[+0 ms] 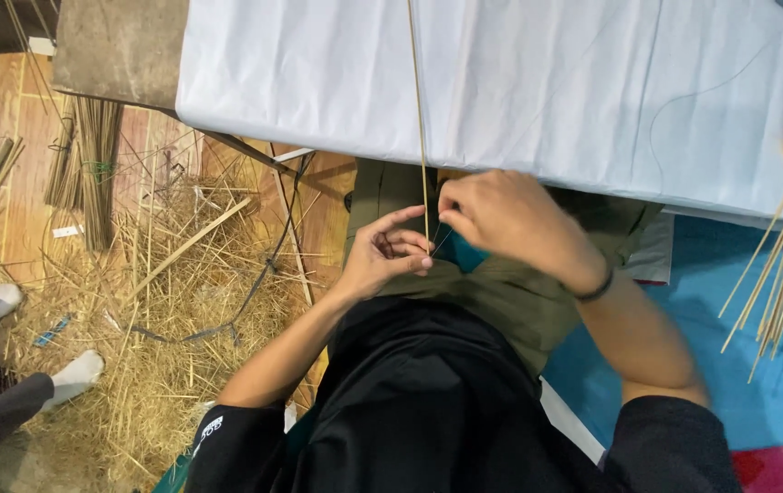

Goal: Assembling a frame by tying thin bamboo sticks together with thread

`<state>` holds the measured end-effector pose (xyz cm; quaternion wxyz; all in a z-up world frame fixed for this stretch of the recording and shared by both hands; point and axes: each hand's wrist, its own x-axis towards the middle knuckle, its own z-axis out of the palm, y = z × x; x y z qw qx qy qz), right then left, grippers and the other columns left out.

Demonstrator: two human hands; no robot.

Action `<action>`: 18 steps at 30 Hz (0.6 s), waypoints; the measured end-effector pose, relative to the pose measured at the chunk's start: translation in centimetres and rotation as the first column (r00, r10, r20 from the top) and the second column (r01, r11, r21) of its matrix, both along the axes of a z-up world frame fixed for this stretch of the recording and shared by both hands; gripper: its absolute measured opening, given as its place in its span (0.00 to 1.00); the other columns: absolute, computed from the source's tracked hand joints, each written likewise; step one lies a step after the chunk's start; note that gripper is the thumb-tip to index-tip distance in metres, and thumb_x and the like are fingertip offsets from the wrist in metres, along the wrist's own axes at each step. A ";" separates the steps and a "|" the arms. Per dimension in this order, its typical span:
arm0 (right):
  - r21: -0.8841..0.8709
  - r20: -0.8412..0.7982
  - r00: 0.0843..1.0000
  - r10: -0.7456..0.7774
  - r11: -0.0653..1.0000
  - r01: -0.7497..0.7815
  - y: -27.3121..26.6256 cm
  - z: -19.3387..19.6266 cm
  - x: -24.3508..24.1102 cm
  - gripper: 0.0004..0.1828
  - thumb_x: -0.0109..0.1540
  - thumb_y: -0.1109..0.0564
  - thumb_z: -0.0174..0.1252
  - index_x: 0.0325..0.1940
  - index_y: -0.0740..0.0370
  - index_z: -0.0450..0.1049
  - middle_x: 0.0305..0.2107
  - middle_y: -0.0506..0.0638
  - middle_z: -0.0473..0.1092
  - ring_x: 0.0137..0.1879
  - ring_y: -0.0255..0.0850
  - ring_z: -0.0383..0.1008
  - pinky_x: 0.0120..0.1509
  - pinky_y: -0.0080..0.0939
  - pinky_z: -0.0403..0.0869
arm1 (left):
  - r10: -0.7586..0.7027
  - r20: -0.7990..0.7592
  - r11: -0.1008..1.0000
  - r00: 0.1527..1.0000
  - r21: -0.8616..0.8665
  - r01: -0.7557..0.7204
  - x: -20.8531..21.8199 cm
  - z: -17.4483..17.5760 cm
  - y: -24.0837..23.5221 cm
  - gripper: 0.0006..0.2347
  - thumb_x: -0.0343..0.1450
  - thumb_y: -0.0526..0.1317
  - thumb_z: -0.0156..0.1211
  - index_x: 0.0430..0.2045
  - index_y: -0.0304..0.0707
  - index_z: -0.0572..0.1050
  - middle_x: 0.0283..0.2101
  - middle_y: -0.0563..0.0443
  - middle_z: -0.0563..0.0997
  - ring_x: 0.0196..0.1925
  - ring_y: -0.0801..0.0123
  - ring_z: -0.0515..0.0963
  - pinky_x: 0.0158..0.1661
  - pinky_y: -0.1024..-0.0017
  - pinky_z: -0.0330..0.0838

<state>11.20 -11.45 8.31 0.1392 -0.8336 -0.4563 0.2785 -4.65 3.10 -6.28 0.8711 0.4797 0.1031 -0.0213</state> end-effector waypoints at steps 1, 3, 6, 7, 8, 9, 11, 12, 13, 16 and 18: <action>0.002 0.001 1.000 0.002 1.000 -0.002 0.1 -0.8 1.1 0.07 0.66 0.58 0.56 0.35 0.59 0.76 0.17 0.54 0.74 0.27 0.51 0.76 0.33 0.46 0.75 | 0.002 0.001 1.000 1.000 0.002 -0.002 -0.2 -0.4 0.0 0.34 0.61 0.20 0.74 0.64 0.26 0.67 0.36 0.35 0.84 0.37 0.61 0.87 0.36 0.59 0.88; 0.010 0.147 0.987 0.069 0.997 -0.072 0.6 -2.4 3.4 0.11 0.66 0.50 0.56 0.39 0.60 0.76 0.30 0.64 0.77 0.40 0.68 0.78 0.42 0.67 0.76 | 0.002 0.007 0.999 1.000 -0.037 -0.002 -0.3 -1.3 0.3 0.35 0.61 0.19 0.72 0.65 0.25 0.65 0.37 0.34 0.84 0.37 0.59 0.87 0.36 0.58 0.88; -0.053 0.267 0.960 0.082 0.996 -0.070 3.5 -0.1 7.5 0.11 0.73 0.52 0.54 0.48 0.59 0.79 0.34 0.53 0.78 0.33 0.45 0.80 0.33 0.40 0.82 | -0.055 0.024 0.998 0.998 -0.021 0.056 -0.7 0.2 1.1 0.32 0.65 0.23 0.70 0.65 0.26 0.65 0.40 0.36 0.84 0.38 0.63 0.86 0.39 0.66 0.88; -0.052 0.270 0.960 0.080 0.996 -0.068 4.3 -1.0 9.3 0.11 0.73 0.52 0.54 0.48 0.59 0.79 0.34 0.53 0.78 0.33 0.45 0.80 0.33 0.40 0.82 | -0.057 0.027 0.998 0.998 -0.020 0.057 -0.9 0.0 1.1 0.32 0.65 0.23 0.70 0.65 0.26 0.65 0.40 0.36 0.84 0.38 0.63 0.86 0.39 0.66 0.88; 0.013 0.418 0.901 0.113 0.991 -0.130 5.1 -1.7 11.2 0.09 0.72 0.51 0.57 0.46 0.57 0.78 0.35 0.52 0.77 0.37 0.49 0.79 0.34 0.49 0.79 | -0.057 0.014 0.998 0.998 -0.032 0.057 -0.9 -0.2 1.2 0.32 0.65 0.23 0.70 0.65 0.26 0.65 0.41 0.36 0.84 0.38 0.62 0.86 0.39 0.66 0.88; 0.068 0.559 0.819 0.130 0.977 -0.201 6.0 -2.4 13.2 0.09 0.71 0.50 0.61 0.44 0.56 0.77 0.37 0.50 0.76 0.40 0.53 0.78 0.35 0.57 0.76 | -0.057 0.001 0.997 0.998 -0.045 0.057 -0.9 -0.4 1.3 0.32 0.65 0.23 0.70 0.65 0.25 0.64 0.41 0.35 0.84 0.38 0.61 0.86 0.39 0.66 0.88; 0.075 0.571 0.815 0.101 0.982 -0.174 8.3 -3.1 16.1 0.08 0.70 0.51 0.62 0.42 0.56 0.78 0.36 0.49 0.76 0.38 0.53 0.77 0.32 0.56 0.75 | -0.041 0.019 0.998 0.999 -0.047 0.042 -1.2 -0.9 1.2 0.31 0.64 0.23 0.70 0.65 0.24 0.65 0.40 0.35 0.84 0.37 0.61 0.86 0.38 0.65 0.88; 0.083 0.571 0.818 0.073 0.986 -0.147 9.7 -3.4 17.6 0.08 0.70 0.52 0.62 0.40 0.56 0.78 0.35 0.48 0.76 0.35 0.52 0.77 0.30 0.54 0.73 | -0.024 0.023 0.998 0.999 -0.052 0.026 -1.3 -1.1 1.3 0.31 0.64 0.23 0.70 0.64 0.23 0.66 0.39 0.35 0.84 0.36 0.60 0.86 0.38 0.64 0.88; 0.085 0.579 0.812 0.074 0.985 -0.150 10.7 -4.0 19.4 0.08 0.70 0.52 0.62 0.40 0.56 0.78 0.35 0.48 0.76 0.35 0.52 0.77 0.30 0.54 0.73 | -0.022 0.033 0.999 0.999 -0.049 0.023 -1.1 -1.0 1.4 0.31 0.64 0.23 0.70 0.64 0.23 0.66 0.39 0.35 0.84 0.36 0.60 0.86 0.38 0.64 0.88; 0.193 0.696 0.718 -0.011 0.966 -0.173 13.7 -6.0 23.8 0.09 0.68 0.49 0.67 0.37 0.52 0.80 0.33 0.45 0.78 0.34 0.50 0.78 0.29 0.53 0.74 | -0.013 -0.018 1.000 1.000 -0.020 0.013 -1.4 -1.0 1.6 0.30 0.63 0.23 0.72 0.61 0.23 0.68 0.38 0.35 0.85 0.35 0.60 0.87 0.38 0.64 0.88; 0.260 0.630 0.776 -0.026 0.949 -0.179 15.4 -6.5 26.0 0.12 0.65 0.64 0.63 0.26 0.60 0.74 0.20 0.46 0.71 0.24 0.42 0.70 0.23 0.41 0.66 | -0.030 -0.016 0.999 0.999 -0.026 0.029 -1.5 -1.2 1.6 0.29 0.63 0.23 0.72 0.61 0.23 0.69 0.39 0.34 0.85 0.37 0.59 0.87 0.39 0.65 0.88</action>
